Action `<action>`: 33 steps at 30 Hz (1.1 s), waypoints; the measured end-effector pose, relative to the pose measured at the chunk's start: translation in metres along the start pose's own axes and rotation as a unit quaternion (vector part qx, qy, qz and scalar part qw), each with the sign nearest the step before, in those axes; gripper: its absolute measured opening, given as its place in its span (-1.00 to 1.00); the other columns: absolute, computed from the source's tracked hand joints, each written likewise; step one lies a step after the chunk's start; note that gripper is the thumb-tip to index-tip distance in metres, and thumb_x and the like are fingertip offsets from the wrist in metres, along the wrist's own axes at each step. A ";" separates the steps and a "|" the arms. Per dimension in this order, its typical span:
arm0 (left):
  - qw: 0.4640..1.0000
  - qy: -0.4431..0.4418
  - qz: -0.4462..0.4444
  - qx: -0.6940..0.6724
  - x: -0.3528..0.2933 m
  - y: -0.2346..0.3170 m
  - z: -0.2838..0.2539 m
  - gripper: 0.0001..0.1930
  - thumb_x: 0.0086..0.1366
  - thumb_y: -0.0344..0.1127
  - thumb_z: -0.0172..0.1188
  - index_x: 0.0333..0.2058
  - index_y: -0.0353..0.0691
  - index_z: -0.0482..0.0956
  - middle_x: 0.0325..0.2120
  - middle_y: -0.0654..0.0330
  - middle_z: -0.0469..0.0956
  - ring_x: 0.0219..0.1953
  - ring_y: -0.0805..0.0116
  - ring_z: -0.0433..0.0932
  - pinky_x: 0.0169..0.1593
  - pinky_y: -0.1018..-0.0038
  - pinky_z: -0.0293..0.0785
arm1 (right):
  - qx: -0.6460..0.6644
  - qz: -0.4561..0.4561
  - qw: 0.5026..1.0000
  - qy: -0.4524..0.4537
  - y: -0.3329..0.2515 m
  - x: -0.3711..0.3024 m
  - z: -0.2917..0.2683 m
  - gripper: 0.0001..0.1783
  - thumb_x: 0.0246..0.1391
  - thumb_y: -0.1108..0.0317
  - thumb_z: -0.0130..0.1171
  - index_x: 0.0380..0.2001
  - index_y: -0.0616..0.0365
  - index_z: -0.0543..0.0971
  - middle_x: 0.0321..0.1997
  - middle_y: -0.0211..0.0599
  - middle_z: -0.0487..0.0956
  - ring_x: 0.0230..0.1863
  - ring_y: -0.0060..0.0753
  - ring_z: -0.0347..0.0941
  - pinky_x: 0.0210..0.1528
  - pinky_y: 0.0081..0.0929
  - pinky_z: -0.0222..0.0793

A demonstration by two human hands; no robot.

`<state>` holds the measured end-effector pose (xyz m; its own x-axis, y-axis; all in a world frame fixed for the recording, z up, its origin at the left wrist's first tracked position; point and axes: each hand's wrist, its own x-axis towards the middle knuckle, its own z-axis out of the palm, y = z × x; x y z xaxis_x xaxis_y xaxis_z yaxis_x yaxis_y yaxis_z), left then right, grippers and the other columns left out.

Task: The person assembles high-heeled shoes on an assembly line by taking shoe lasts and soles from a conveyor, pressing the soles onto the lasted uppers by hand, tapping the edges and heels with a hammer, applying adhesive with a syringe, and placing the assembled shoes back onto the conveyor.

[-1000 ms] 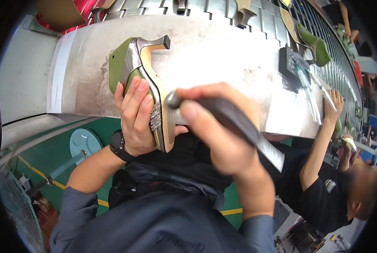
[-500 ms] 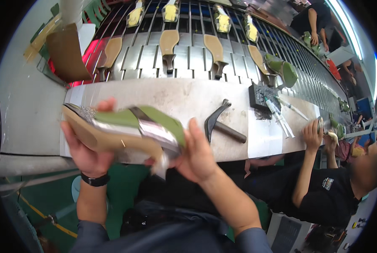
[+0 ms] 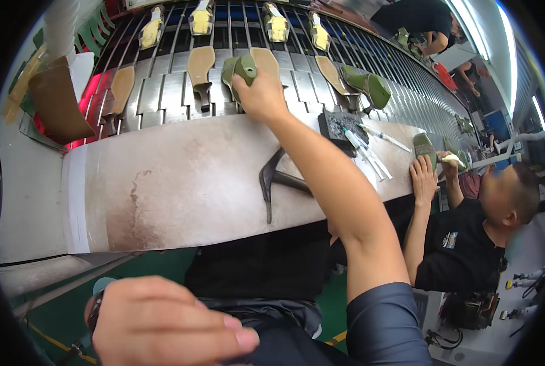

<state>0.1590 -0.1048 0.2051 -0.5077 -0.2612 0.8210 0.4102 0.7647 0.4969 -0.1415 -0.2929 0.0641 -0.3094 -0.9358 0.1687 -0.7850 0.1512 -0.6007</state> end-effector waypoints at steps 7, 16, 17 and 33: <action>0.996 0.022 0.025 0.086 0.011 -0.029 0.042 -0.81 0.16 -0.42 0.32 -0.21 -0.24 0.71 -0.31 0.13 0.70 -0.39 0.32 0.67 -0.40 0.50 0.50 | -0.276 -0.133 0.951 -0.030 0.035 0.073 -0.129 -0.44 0.21 -0.15 0.20 -0.24 0.20 0.74 -0.21 0.03 0.73 -0.09 0.06 0.68 0.03 -0.13 0.54; 0.946 -0.037 -0.301 0.114 -0.041 -0.204 0.041 -0.77 0.17 -0.48 0.39 -0.17 -0.26 0.68 -0.46 0.13 0.65 -0.47 0.22 0.66 -0.37 0.36 0.55 | -0.539 0.015 0.773 -0.334 0.220 0.131 -0.156 -0.50 -0.14 0.20 0.37 -0.15 0.36 0.68 -0.12 0.19 0.71 -0.05 0.17 0.67 0.07 -0.13 0.58; 0.936 -0.050 -0.330 0.115 -0.050 -0.207 0.037 -0.78 0.17 -0.48 0.38 -0.18 -0.27 0.68 -0.46 0.13 0.66 -0.47 0.23 0.66 -0.37 0.37 0.55 | -0.524 0.021 0.790 -0.317 0.215 0.133 -0.142 -0.49 -0.12 0.23 0.35 -0.12 0.40 0.65 -0.11 0.21 0.70 -0.04 0.18 0.67 0.08 -0.11 0.57; 0.922 -0.129 -0.335 0.147 -0.035 -0.225 0.024 -0.74 0.07 -0.45 0.41 -0.21 -0.25 0.68 -0.51 0.23 0.66 -0.51 0.26 0.62 -0.40 0.36 0.48 | -0.342 0.093 0.934 0.053 0.243 0.333 -0.122 -0.13 0.25 -0.32 0.07 0.24 0.32 0.46 0.16 0.24 0.61 0.19 0.28 0.55 0.27 -0.02 0.44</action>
<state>0.0665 -0.2541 0.0577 -0.7506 -0.6140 0.2443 -0.2656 0.6187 0.7393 -0.5004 -0.5287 0.0696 -0.4974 -0.8418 0.2097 -0.8603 0.5097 0.0056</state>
